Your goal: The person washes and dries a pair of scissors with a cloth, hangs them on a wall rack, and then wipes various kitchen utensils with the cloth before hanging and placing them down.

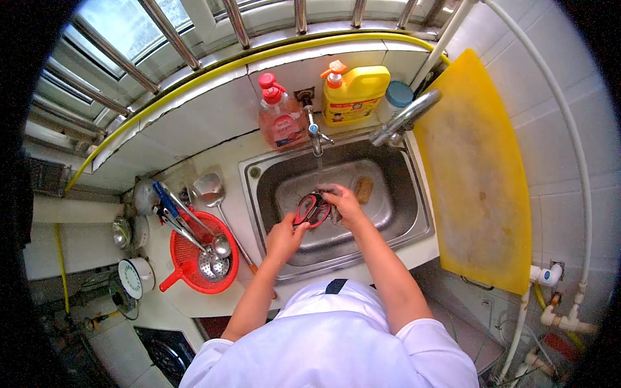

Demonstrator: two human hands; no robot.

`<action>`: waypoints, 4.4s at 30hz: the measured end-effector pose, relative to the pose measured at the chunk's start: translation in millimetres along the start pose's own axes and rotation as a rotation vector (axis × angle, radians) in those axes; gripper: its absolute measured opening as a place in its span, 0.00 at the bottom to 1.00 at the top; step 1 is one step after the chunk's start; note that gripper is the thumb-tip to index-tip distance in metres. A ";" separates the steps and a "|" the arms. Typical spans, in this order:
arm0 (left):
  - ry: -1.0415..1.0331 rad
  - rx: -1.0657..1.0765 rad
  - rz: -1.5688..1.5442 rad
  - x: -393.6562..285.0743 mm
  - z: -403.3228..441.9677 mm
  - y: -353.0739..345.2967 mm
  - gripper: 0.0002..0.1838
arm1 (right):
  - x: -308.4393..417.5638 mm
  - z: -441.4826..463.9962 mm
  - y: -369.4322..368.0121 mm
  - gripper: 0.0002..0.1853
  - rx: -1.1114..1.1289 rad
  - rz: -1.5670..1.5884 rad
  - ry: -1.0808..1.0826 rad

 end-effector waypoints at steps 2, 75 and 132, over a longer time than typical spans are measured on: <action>0.041 0.053 -0.004 -0.8 3.8 -6.1 0.22 | -6.3 10.2 3.8 0.12 -0.050 -0.053 0.054; 0.230 0.825 -0.979 70.7 125.2 -79.2 0.28 | -50.7 31.7 46.5 0.17 -0.134 -0.510 -0.373; 0.354 0.811 -0.852 77.2 155.4 -79.6 0.23 | 1.2 58.8 56.4 0.09 -0.277 -0.197 -0.080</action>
Point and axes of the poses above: each hand's wrist, its own z-axis towards the middle knuckle, its own y-axis out of the back of the hand, x = y × z, the point moved 4 cm from there along z, towards the middle knuckle, and after that the axes turned 10 degrees about x, right-handed, at the moved point
